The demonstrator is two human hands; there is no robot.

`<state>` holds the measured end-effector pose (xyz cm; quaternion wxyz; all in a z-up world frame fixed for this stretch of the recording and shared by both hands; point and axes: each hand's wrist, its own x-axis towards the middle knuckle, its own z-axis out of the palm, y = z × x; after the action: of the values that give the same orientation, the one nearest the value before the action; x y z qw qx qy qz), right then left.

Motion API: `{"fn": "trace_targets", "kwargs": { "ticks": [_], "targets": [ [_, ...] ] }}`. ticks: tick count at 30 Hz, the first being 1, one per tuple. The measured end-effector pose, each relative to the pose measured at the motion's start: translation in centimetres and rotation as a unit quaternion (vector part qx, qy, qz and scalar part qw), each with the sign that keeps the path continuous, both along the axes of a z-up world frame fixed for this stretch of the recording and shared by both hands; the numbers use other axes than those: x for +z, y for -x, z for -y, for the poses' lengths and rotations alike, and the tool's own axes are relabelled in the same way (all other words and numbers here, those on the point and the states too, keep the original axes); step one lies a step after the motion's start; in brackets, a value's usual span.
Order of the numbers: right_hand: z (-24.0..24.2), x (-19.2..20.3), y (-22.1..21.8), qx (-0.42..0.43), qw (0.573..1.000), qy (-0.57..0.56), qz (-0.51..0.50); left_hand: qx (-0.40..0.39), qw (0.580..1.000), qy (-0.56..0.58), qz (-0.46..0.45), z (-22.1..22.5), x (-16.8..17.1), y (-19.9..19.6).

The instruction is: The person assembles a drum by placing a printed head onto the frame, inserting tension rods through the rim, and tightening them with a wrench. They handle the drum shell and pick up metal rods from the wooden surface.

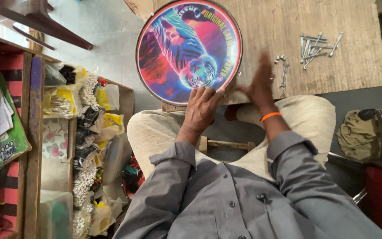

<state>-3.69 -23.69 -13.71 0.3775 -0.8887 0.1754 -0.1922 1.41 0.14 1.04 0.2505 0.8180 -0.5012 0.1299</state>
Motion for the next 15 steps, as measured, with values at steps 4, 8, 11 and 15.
{"fn": "trace_targets", "kwargs": {
  "ticks": [4,8,11,15],
  "targets": [
    [0.8,1.5,0.5,0.041,0.994,0.098,-0.025,-0.007,1.000,0.001,-0.016,0.1,0.3,0.0],
    [-1.7,1.7,-0.3,0.078,0.991,0.101,-0.049,-0.006,1.000,0.005,-0.023,0.0,-0.1,0.0],
    [0.3,1.0,0.5,0.008,1.000,0.000,0.015,0.002,0.999,0.009,-0.037,-0.4,-0.3,0.6],
    [1.4,1.2,-0.4,0.073,0.990,0.119,0.015,-0.003,1.000,-0.005,-0.018,0.2,0.1,0.0]
  ]
}}
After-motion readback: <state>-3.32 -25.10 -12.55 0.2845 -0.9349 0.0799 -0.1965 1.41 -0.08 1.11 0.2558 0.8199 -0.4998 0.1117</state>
